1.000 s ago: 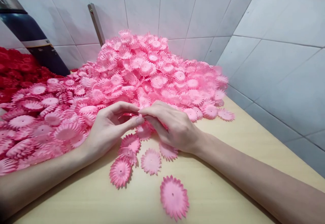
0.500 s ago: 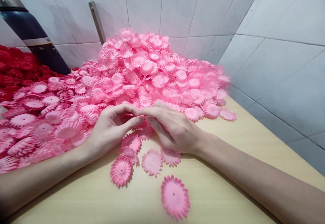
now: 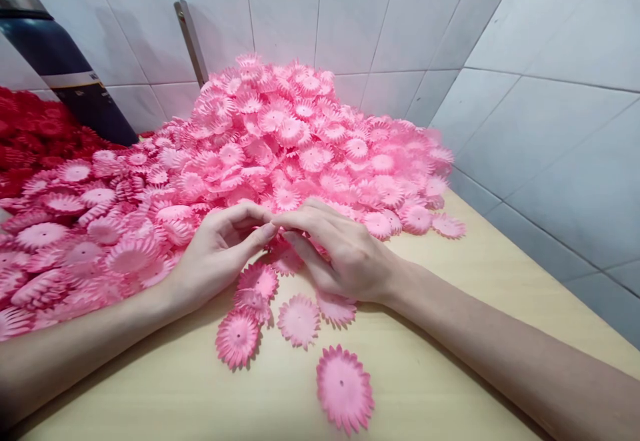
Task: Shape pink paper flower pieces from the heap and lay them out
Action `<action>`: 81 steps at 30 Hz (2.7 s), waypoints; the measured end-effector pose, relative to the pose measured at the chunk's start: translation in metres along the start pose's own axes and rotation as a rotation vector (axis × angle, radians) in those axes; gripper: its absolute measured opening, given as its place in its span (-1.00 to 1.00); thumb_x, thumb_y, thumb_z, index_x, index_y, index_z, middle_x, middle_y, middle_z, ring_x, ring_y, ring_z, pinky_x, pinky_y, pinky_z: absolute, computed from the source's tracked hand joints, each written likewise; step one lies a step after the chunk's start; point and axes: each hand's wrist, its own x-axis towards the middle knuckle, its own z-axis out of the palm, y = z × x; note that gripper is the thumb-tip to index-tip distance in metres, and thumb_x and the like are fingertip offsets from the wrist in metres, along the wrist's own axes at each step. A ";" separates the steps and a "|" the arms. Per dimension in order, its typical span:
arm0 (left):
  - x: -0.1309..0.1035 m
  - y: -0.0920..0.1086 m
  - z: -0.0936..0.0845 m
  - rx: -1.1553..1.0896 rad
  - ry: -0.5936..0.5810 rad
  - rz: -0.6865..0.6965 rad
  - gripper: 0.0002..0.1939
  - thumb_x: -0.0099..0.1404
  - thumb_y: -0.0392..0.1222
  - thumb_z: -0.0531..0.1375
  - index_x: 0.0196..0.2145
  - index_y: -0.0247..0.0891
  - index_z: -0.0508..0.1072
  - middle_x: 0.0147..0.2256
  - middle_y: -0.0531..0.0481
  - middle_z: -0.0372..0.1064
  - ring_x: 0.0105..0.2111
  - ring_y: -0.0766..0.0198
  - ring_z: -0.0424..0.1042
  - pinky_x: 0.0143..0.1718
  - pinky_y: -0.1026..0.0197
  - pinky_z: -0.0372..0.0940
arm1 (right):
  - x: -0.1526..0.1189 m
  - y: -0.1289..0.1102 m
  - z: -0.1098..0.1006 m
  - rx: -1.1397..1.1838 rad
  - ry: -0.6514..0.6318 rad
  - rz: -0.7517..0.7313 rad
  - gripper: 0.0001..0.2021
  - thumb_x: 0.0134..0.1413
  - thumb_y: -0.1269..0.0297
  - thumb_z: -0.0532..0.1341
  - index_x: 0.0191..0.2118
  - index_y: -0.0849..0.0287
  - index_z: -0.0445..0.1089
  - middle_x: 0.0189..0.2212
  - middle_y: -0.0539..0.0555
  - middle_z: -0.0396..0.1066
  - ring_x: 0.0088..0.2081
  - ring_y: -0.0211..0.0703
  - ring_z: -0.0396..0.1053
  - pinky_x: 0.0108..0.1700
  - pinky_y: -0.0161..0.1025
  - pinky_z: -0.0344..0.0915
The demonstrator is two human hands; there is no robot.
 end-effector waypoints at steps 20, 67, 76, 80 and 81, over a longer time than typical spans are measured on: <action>-0.002 0.000 0.001 0.031 -0.039 0.005 -0.85 0.31 -0.15 0.16 -0.29 -0.28 0.44 -0.34 -0.03 0.43 -0.32 0.27 0.42 -0.29 0.25 0.31 | -0.006 0.000 -0.002 -0.047 0.024 0.052 -0.59 0.08 0.51 0.24 0.07 0.16 0.28 -0.23 0.10 0.51 -0.27 -0.18 0.50 -0.25 -0.28 0.48; 0.003 0.005 0.005 -0.451 0.351 -0.099 -0.84 0.17 -0.37 0.22 -0.41 -0.30 0.24 -0.48 0.06 0.43 -0.41 0.29 0.54 -0.26 0.21 0.44 | -0.005 0.004 -0.001 -0.134 0.164 0.094 -0.66 0.00 0.63 0.22 -0.09 0.18 0.34 -0.31 0.10 0.44 -0.32 -0.18 0.44 -0.30 -0.24 0.41; 0.005 0.000 0.002 -0.311 0.317 -0.117 -0.72 0.11 -0.36 0.30 -0.24 -0.26 0.32 -0.31 0.08 0.38 -0.41 0.37 0.50 -0.35 0.31 0.39 | 0.001 0.002 -0.003 -0.097 0.013 0.018 -0.72 0.06 0.64 0.21 -0.10 0.30 0.38 -0.33 0.20 0.47 -0.30 -0.13 0.43 -0.28 -0.20 0.42; 0.004 0.001 0.000 -0.184 0.283 -0.043 -0.74 0.10 -0.20 0.36 -0.25 -0.26 0.42 -0.27 0.03 0.42 -0.28 0.33 0.47 -0.27 0.31 0.38 | 0.002 0.002 -0.002 -0.096 0.000 -0.004 -0.71 0.06 0.65 0.21 -0.09 0.30 0.39 -0.33 0.19 0.47 -0.30 -0.16 0.41 -0.28 -0.21 0.41; 0.004 0.001 0.000 -0.165 0.273 -0.028 -0.77 0.11 -0.18 0.36 -0.29 -0.28 0.45 -0.29 0.02 0.43 -0.27 0.34 0.45 -0.25 0.32 0.36 | 0.002 0.002 -0.002 -0.097 -0.004 -0.008 -0.72 0.06 0.65 0.21 -0.10 0.30 0.39 -0.34 0.19 0.47 -0.31 -0.16 0.41 -0.29 -0.22 0.41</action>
